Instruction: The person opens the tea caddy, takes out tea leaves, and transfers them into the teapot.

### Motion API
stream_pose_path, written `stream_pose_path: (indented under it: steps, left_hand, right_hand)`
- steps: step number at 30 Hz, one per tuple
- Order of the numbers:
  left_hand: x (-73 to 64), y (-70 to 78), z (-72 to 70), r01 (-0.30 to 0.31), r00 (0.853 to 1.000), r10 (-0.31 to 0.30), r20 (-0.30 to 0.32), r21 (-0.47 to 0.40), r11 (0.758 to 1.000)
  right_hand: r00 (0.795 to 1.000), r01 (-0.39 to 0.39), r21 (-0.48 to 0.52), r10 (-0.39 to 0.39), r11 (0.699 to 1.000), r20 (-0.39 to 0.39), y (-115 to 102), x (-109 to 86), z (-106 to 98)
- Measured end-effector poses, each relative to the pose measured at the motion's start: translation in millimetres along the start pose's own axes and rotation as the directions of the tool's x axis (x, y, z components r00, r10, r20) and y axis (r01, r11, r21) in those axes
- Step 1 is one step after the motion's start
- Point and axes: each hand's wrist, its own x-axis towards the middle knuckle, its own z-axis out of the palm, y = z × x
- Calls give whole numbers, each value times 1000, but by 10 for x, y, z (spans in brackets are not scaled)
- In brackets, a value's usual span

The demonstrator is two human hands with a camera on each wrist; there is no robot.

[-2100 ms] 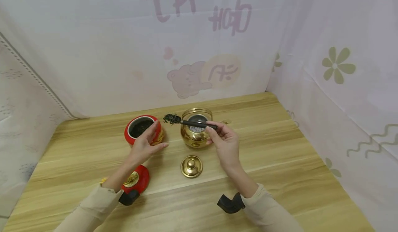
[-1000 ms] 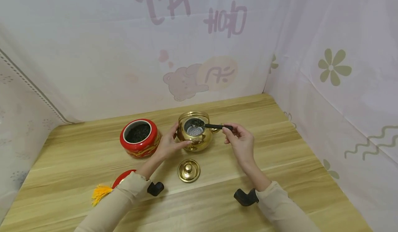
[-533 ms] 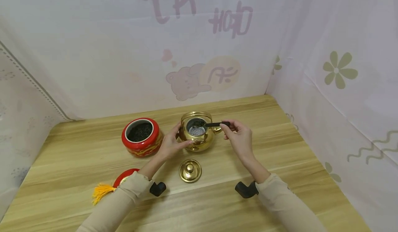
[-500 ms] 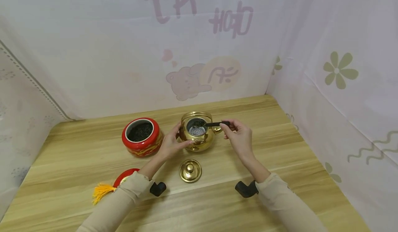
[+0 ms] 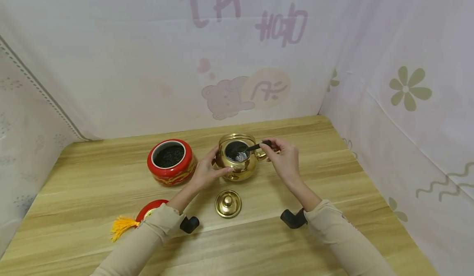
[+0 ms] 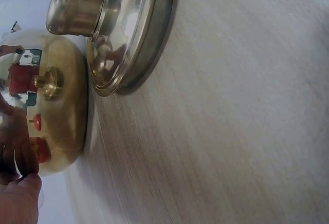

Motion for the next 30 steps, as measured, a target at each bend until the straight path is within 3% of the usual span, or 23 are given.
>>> stream_pose_path:
  steps: [16, 25, 30]
  left_hand:
    - [-1, -6, -3, 9, 1000, -9, 1, 8, 1000]
    - [-20, 14, -24, 13, 1000, -13, 4, 41, 999]
    - [-88, 44, -51, -28, 1000, 29, -10, 64, 998]
  right_hand:
    - [1000, 2, 52, -1, 999, -25, 23, -55, -48]
    - [994, 20, 259, 8, 966, -107, 320, -186, -43]
    - [989, 55, 327, -8, 943, -145, 343, -262, -22]
